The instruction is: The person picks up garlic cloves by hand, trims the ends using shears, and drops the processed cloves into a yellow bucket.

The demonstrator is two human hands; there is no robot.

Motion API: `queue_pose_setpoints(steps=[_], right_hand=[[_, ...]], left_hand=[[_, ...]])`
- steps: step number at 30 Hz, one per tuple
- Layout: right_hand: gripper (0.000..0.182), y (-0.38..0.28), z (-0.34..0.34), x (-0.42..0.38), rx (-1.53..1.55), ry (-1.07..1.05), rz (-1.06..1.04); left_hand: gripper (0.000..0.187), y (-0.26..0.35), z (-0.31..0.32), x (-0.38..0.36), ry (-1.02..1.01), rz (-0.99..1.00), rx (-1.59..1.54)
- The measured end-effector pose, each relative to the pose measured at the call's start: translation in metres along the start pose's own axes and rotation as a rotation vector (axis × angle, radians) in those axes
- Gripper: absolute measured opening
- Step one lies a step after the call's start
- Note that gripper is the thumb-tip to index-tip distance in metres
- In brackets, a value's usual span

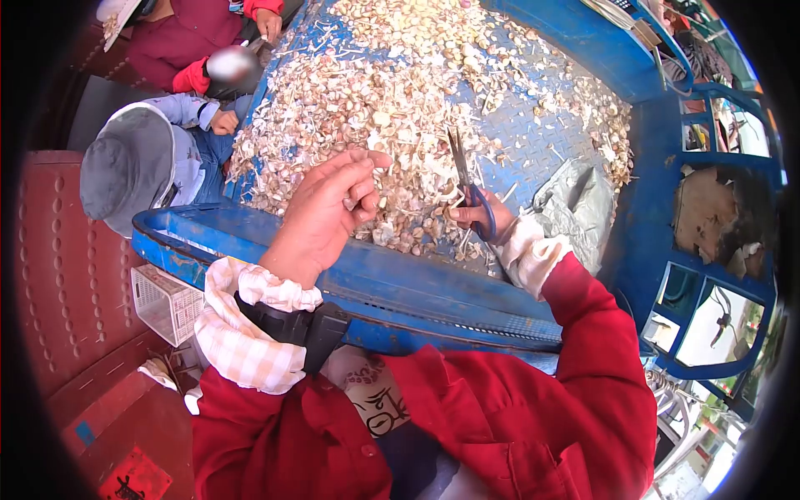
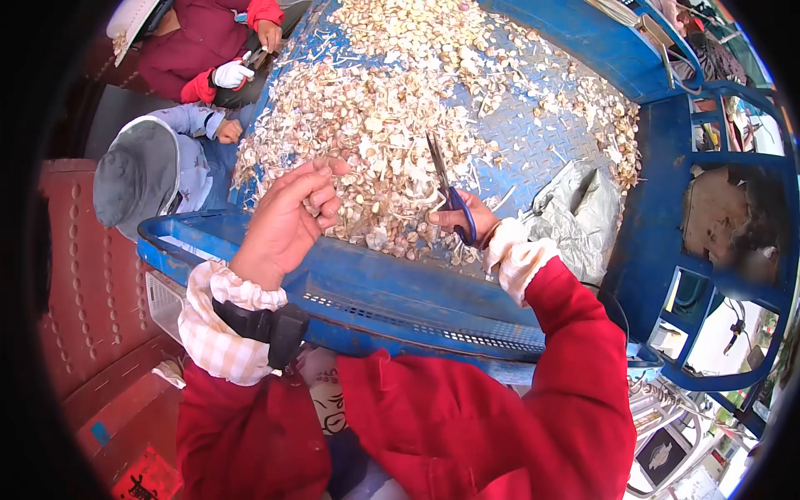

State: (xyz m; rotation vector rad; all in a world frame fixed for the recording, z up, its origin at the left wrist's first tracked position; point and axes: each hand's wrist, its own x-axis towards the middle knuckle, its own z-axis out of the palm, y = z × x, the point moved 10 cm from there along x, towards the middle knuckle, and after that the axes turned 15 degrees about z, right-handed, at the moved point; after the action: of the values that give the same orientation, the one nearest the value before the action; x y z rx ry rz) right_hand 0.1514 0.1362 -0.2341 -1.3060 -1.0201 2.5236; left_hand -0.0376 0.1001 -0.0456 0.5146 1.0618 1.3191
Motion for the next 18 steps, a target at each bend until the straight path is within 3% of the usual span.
queue_pose_setpoints(steps=[2,6,10,14,16,17,18], right_hand=[[0.025,-0.013,0.01,-0.01,0.021,-0.004,-0.032],[0.016,-0.001,-0.03,-0.008,0.147,0.249,-0.058],[0.018,0.016,-0.148,-0.01,0.33,0.578,-0.134],[0.012,-0.011,-0.232,-0.061,0.732,0.829,-0.598],[0.015,-0.02,-0.212,-0.043,0.477,0.778,-0.541],[0.02,-0.016,-0.188,-0.025,0.303,0.795,-0.411],[0.02,-0.018,-0.151,0.001,0.156,0.665,-0.432]], left_hand=[[0.021,-0.003,0.004,-0.001,-0.032,-0.029,-0.033],[0.022,-0.001,-0.003,0.001,0.011,0.01,-0.055],[0.023,0.003,-0.002,0.001,0.028,0.012,-0.053],[0.023,0.004,-0.003,0.003,0.061,0.026,-0.086],[0.022,0.006,-0.007,0.003,0.099,0.038,-0.111],[0.022,0.008,-0.011,0.003,0.134,0.057,-0.136],[0.022,0.008,-0.013,0.004,0.139,0.055,-0.138]])
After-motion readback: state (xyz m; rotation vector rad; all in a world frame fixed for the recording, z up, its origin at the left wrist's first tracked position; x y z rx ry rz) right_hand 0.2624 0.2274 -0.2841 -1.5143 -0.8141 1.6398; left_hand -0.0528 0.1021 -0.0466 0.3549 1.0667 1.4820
